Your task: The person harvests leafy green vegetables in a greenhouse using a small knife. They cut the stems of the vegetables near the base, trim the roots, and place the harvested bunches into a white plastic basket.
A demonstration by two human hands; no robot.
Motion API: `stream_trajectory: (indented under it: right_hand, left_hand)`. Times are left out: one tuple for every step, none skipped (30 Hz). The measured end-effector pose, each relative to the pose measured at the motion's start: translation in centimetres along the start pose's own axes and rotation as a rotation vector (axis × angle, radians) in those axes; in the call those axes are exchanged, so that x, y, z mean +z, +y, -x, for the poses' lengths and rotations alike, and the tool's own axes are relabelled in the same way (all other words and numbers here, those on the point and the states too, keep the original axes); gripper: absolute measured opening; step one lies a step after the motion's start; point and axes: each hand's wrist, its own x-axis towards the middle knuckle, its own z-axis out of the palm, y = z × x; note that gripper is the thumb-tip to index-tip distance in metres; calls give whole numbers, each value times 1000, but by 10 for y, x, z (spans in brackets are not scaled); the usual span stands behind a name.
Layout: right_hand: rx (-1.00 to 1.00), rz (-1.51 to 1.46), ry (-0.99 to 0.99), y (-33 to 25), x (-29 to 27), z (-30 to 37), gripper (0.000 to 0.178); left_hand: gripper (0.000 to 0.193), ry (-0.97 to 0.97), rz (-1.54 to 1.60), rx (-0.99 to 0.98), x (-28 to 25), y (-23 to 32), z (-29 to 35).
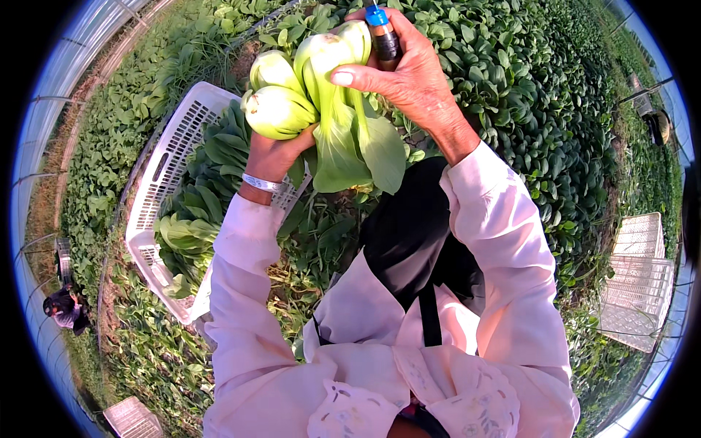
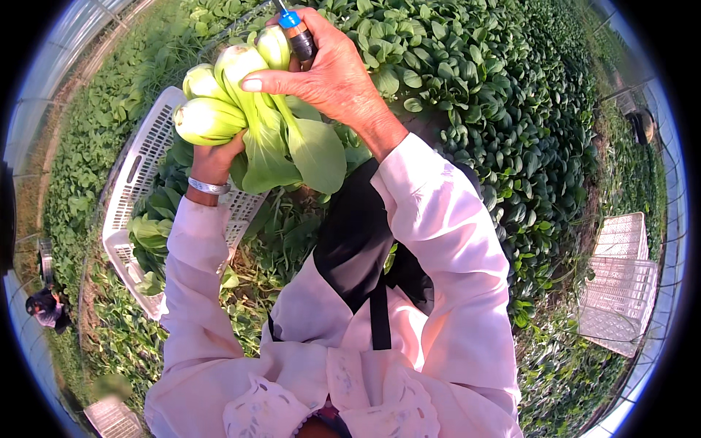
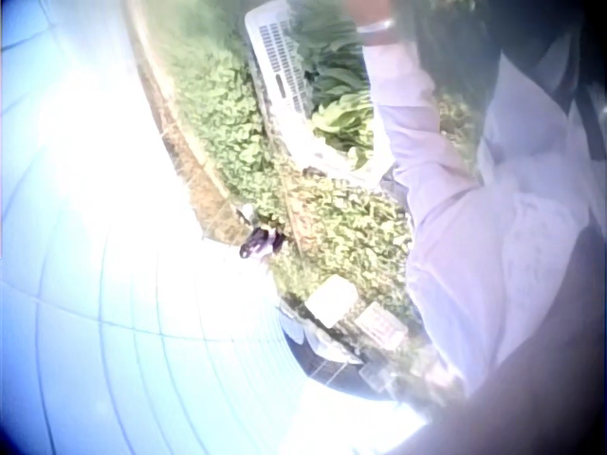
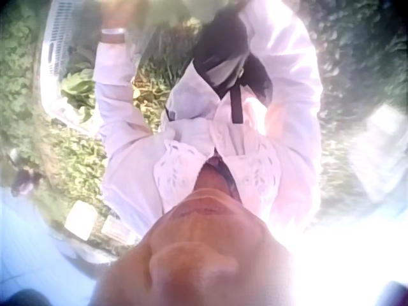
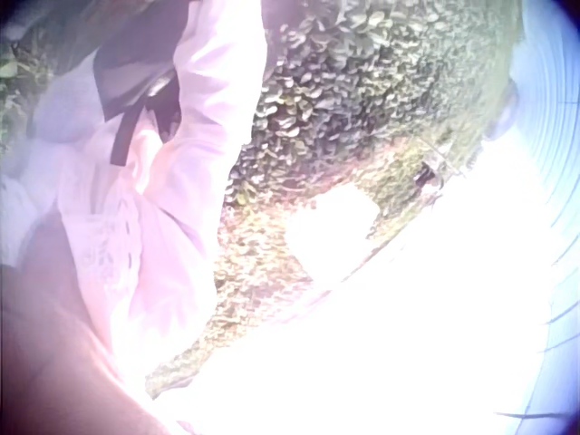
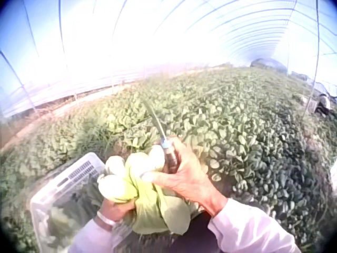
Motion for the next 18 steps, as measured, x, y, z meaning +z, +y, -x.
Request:
stream_trajectory:
  right_hand:
    - [11,17,-53,7,1,-2,52]
    - [22,34,-109,10,7,-4,59]
    - [72,193,-34,-6,18,2,38]
    - [9,240,-52,7,17,1,46]
    - [-59,276,-80,17,14,-1,54]
    - [24,186,-53,18,16,2,55]
    - [115,105,-33,19,15,8,56]
    - [98,110,-4,21,15,12,56]
    - [83,99,41,26,17,17,55]
    - [66,93,76,31,21,21,55]
    - [42,52,124,35,28,22,54]
    - [33,-52,167,36,45,24,53]
    - [62,-36,176,37,54,27,53]
    - [68,-29,170,34,62,29,53]
    - [75,-26,168,33,69,31,53]
    - [86,-22,151,36,74,31,53]
    - [94,-22,149,34,78,33,54]
    - [87,-22,124,36,79,32,53]
  left_hand:
    - [41,21,15,-62,-6,0,7]
    - [45,-35,71,-129,-16,3,12]
    - [46,-91,194,-160,-23,6,16]
    - [48,-142,317,-188,-27,9,19]
    - [49,-181,434,-208,-30,18,22]
    - [53,-230,433,-230,-36,20,24]
    - [58,-276,439,-252,-34,18,24]
    - [62,-268,439,-240,-27,26,26]
    - [66,-271,456,-228,-18,29,26]
    - [68,-201,465,-199,-7,27,28]
    - [71,-140,471,-167,3,27,30]
    - [71,-50,439,-102,8,23,35]
    - [70,33,416,-35,12,17,42]
    - [72,54,422,-71,14,20,48]
    - [61,154,381,-22,18,16,53]
    - [60,203,387,-29,17,15,59]
    - [60,249,402,-34,17,14,62]
    - [59,289,359,-43,15,14,65]
